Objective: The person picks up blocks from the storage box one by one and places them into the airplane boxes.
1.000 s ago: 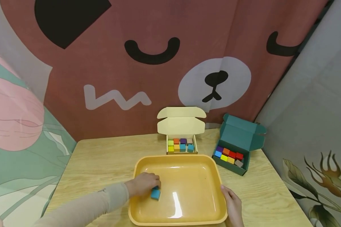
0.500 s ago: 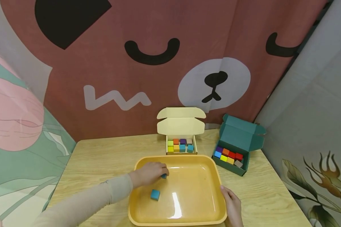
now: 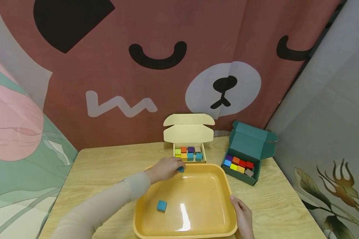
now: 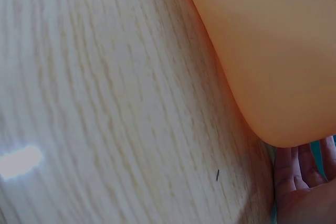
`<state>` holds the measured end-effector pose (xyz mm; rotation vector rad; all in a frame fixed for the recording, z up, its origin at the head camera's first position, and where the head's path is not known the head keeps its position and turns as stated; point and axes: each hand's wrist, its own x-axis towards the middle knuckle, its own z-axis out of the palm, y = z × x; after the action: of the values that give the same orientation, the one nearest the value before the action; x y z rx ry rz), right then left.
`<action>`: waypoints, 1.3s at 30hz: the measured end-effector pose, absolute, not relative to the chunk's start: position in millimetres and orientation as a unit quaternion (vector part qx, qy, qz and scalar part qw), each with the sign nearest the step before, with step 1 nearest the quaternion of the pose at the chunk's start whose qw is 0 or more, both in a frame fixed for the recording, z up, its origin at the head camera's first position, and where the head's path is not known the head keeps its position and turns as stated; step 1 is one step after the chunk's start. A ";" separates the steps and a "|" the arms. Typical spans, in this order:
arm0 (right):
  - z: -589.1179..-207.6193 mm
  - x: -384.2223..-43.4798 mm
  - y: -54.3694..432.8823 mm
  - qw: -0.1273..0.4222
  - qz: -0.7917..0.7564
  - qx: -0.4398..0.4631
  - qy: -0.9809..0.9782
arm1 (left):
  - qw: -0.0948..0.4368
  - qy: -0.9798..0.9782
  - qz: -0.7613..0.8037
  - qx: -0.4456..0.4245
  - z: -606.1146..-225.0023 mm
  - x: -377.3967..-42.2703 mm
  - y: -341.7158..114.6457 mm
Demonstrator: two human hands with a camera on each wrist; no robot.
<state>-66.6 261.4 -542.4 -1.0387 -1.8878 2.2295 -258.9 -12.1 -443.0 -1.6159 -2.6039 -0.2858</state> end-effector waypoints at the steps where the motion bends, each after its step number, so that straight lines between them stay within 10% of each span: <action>1: -542.6 -66.8 261.5 0.021 0.719 -0.336 -0.608 | 0.032 -0.846 -0.095 -0.523 -442.6 -262.2 -9.5; 39: -544.9 -66.3 264.0 0.016 0.724 -0.330 -0.605 | -0.133 -0.905 -0.032 -0.402 -461.0 -320.3 22.5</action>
<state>-66.3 264.0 -544.9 -1.0270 -1.8833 2.2525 -320.3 22.5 -461.0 -1.3829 -3.1124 -0.1110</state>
